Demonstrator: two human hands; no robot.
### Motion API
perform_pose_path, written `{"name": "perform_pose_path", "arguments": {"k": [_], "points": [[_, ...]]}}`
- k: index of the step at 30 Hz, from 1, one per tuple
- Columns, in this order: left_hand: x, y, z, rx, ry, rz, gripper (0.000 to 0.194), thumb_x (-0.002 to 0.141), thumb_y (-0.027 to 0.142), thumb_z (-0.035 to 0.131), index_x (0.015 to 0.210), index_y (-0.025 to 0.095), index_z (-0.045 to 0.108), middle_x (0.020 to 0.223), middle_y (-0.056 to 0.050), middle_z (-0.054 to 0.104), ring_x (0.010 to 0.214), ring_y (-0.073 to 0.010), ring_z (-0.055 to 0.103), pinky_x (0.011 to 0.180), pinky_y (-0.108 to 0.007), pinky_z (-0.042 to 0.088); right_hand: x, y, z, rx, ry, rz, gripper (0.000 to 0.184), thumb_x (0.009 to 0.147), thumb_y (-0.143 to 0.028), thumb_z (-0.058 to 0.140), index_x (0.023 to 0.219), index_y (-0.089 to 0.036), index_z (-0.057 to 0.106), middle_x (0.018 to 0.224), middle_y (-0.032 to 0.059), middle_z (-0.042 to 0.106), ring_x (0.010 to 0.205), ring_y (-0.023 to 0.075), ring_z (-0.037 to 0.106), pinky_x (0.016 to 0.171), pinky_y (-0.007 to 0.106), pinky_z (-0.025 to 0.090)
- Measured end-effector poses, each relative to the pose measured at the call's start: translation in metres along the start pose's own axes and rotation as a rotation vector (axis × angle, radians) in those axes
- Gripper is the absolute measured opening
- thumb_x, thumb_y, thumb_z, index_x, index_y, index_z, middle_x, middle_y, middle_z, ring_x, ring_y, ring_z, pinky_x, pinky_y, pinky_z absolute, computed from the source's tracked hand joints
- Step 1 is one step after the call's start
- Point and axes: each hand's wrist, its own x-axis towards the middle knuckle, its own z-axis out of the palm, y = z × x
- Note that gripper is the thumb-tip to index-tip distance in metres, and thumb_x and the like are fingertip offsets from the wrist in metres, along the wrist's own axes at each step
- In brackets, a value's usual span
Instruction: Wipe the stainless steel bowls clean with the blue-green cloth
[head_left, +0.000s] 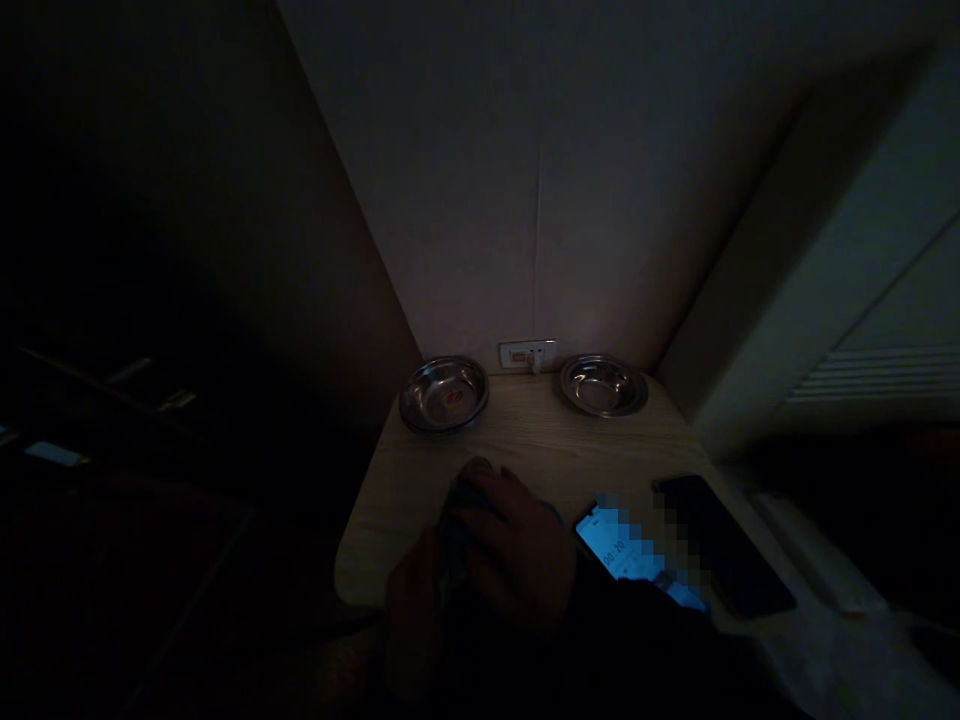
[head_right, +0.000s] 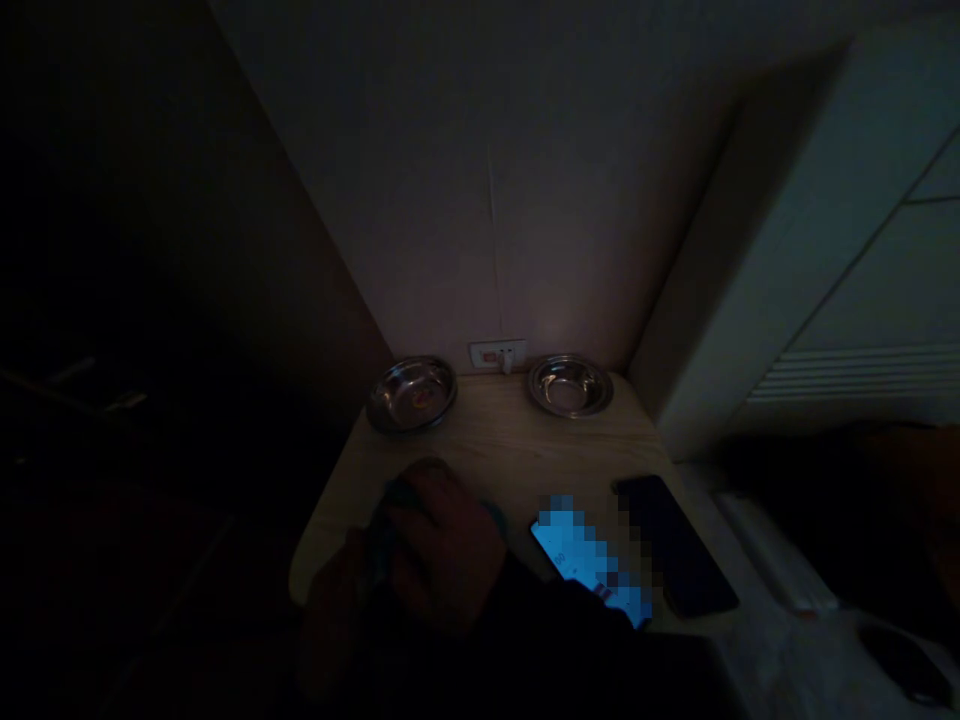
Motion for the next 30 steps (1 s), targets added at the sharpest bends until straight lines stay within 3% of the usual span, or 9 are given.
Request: {"name": "perform_pose_path", "arguments": {"k": [3, 5, 7, 12, 16, 18, 20, 24, 30], "points": [[-0.007, -0.01, -0.005, 0.209, 0.016, 0.13, 0.033, 0.075, 0.034, 0.046, 0.094, 0.016, 0.067, 0.088, -0.013, 0.071, 0.08, -0.029, 0.066, 0.068, -0.039, 0.055, 0.016, 0.026, -0.003, 0.166, -0.102, 0.247, 0.034, 0.088, -0.024, 0.039, 0.111, -0.017, 0.063, 0.112, 0.0122, 0.064, 0.104, 0.022, 0.06, 0.093, 0.041, 0.048], [-0.006, -0.015, -0.009, 0.3, -0.099, 0.165, 0.029, 0.073, 0.033, 0.05, 0.09, 0.016, 0.066, 0.077, -0.011, 0.07, 0.067, -0.0268, 0.065, 0.061, -0.037, 0.054, 0.017, 0.026, -0.004, 0.236, -0.096, 0.322, 0.036, 0.09, -0.023, 0.033, 0.11, -0.015, 0.063, 0.107, 0.0121, 0.065, 0.099, 0.02, 0.063, 0.088, 0.036, 0.051], [-0.003, -0.02, -0.011, 0.34, -0.177, 0.179, 0.029, 0.07, 0.035, 0.054, 0.088, 0.016, 0.067, 0.068, -0.01, 0.068, 0.057, -0.0254, 0.063, 0.055, -0.036, 0.053, 0.011, 0.011, -0.004, 0.188, -0.013, 0.269, 0.037, 0.089, -0.023, 0.035, 0.115, -0.015, 0.06, 0.117, 0.0133, 0.06, 0.108, 0.0216, 0.058, 0.092, 0.037, 0.049], [-0.003, -0.027, -0.01, 0.265, -0.065, 0.154, 0.029, 0.071, 0.035, 0.051, 0.091, 0.019, 0.065, 0.079, -0.012, 0.07, 0.071, -0.0282, 0.065, 0.062, -0.037, 0.053, 0.0, -0.016, -0.011, 0.04, 0.058, -0.081, 0.039, 0.081, -0.026, 0.047, 0.118, -0.017, 0.059, 0.13, 0.0124, 0.052, 0.126, 0.0287, 0.041, 0.103, 0.049, 0.037], [0.0, -0.022, -0.012, 0.304, -0.138, -0.027, 0.025, 0.07, 0.035, 0.054, 0.086, 0.018, 0.064, 0.068, -0.01, 0.067, 0.063, -0.0274, 0.064, 0.055, -0.036, 0.051, 0.011, 0.011, -0.015, 0.177, -0.045, 0.153, 0.036, 0.09, -0.025, 0.036, 0.116, -0.017, 0.059, 0.117, 0.012, 0.06, 0.107, 0.0209, 0.058, 0.09, 0.037, 0.05], [0.003, -0.018, -0.014, 0.298, -0.132, -0.056, 0.027, 0.071, 0.035, 0.053, 0.088, 0.018, 0.064, 0.07, -0.01, 0.068, 0.065, -0.0272, 0.064, 0.056, -0.036, 0.051, 0.009, 0.011, -0.012, 0.197, -0.009, 0.235, 0.037, 0.092, -0.025, 0.032, 0.117, -0.016, 0.058, 0.116, 0.0124, 0.06, 0.106, 0.0197, 0.059, 0.09, 0.036, 0.05], [0.004, -0.017, -0.014, 0.262, -0.063, -0.018, 0.029, 0.073, 0.035, 0.048, 0.092, 0.019, 0.063, 0.077, -0.01, 0.069, 0.072, -0.0273, 0.064, 0.063, -0.036, 0.052, 0.001, 0.0, -0.008, 0.111, 0.081, 0.142, 0.036, 0.09, -0.025, 0.038, 0.119, -0.016, 0.056, 0.127, 0.0133, 0.054, 0.118, 0.0228, 0.05, 0.097, 0.04, 0.044], [0.004, -0.019, -0.008, 0.21, 0.011, 0.053, 0.033, 0.075, 0.034, 0.043, 0.097, 0.02, 0.063, 0.089, -0.011, 0.07, 0.085, -0.0279, 0.064, 0.073, -0.037, 0.052, -0.007, -0.013, -0.008, 0.012, 0.059, -0.26, 0.032, 0.086, -0.03, 0.043, 0.111, -0.02, 0.06, 0.129, 0.0094, 0.053, 0.128, 0.0257, 0.039, 0.107, 0.048, 0.03], [0.002, -0.014, -0.011, 0.251, -0.053, -0.02, 0.039, 0.073, 0.034, 0.05, 0.106, 0.016, 0.061, 0.091, -0.014, 0.069, 0.082, -0.0296, 0.065, 0.07, -0.039, 0.052, 0.004, 0.007, -0.016, 0.12, -0.037, 0.08, 0.038, 0.092, -0.023, 0.03, 0.121, -0.015, 0.054, 0.124, 0.0139, 0.055, 0.115, 0.0199, 0.053, 0.095, 0.037, 0.047]]}}
